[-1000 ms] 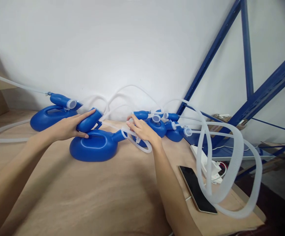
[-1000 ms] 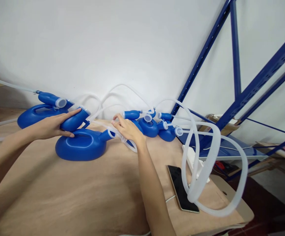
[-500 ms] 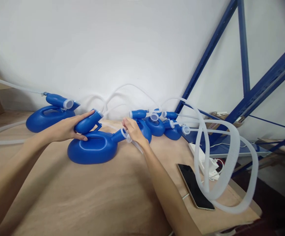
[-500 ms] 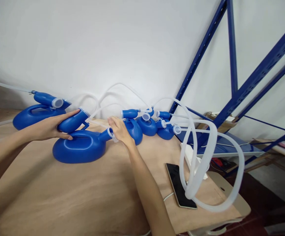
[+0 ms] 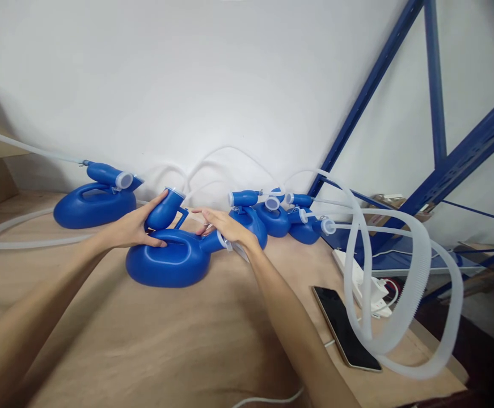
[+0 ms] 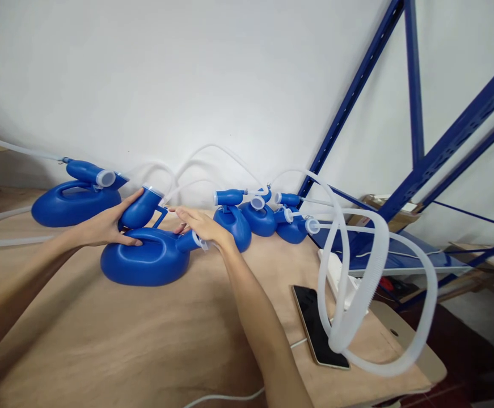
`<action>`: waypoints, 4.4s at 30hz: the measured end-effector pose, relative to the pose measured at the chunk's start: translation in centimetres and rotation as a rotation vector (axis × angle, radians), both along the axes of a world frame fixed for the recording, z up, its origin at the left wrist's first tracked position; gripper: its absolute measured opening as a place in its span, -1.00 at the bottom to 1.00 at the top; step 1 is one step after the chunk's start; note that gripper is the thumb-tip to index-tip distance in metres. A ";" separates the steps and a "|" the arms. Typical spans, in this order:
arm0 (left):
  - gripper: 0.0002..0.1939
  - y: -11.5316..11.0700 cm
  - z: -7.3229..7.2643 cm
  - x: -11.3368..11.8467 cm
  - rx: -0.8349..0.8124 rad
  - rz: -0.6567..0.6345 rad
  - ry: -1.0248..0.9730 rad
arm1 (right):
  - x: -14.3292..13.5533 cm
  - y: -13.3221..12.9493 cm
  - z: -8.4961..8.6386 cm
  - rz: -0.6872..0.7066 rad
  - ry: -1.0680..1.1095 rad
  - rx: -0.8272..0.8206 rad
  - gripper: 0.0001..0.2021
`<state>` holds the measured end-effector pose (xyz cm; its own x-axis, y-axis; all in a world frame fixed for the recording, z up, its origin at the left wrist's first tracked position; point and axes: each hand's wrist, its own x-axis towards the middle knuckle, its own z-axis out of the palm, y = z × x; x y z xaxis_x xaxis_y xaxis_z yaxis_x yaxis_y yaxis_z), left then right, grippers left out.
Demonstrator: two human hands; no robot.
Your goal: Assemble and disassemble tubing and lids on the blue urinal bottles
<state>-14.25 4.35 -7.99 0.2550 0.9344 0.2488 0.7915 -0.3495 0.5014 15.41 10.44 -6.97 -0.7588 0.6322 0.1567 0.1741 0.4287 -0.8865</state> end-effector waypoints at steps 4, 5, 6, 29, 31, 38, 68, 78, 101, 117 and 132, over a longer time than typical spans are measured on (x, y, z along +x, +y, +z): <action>0.51 0.5 -0.8 0.2 0.041 0.019 0.001 | -0.4 -0.9 0.9 -0.025 -0.081 0.269 -0.50; 0.51 0.5 -0.9 0.3 0.058 0.031 0.000 | -0.5 -1.1 1.1 -0.023 -0.106 0.354 -0.53; 0.51 0.6 -1.1 0.4 0.073 0.043 -0.002 | -0.6 -1.3 1.3 -0.010 -0.135 0.435 -0.56; 0.28 1.2 -2.0 1.2 0.234 0.045 0.079 | -2.4 -0.6 1.4 0.166 -0.102 0.134 -0.40; 0.25 1.2 -2.3 1.3 0.264 0.058 0.080 | -2.4 -0.6 1.2 0.177 -0.081 0.104 -0.47; 0.12 1.0 -2.5 2.0 0.325 0.048 0.057 | -2.0 -1.8 0.9 0.075 0.009 0.305 -0.63; 0.13 0.7 -1.6 2.7 0.270 0.077 0.166 | 7.1 -2.9 -0.6 -0.082 -0.121 0.290 -0.32; 0.08 1.2 -2.0 2.7 0.320 0.061 0.187 | 7.5 -3.8 -1.5 -0.035 -0.108 0.452 -0.46; 0.04 0.6 -2.0 3.6 0.328 0.061 0.209 | 4.4 -6.7 0.4 -0.171 -0.393 0.539 -0.16; 0.05 0.6 -2.0 3.9 0.338 0.069 0.225 | 1.7 -7.1 -0.8 -0.384 -0.337 0.621 -0.75; 0.05 0.7 -2.1 3.9 0.340 0.066 0.210 | 0.7 -7.1 -0.5 -0.440 -0.513 0.678 -0.85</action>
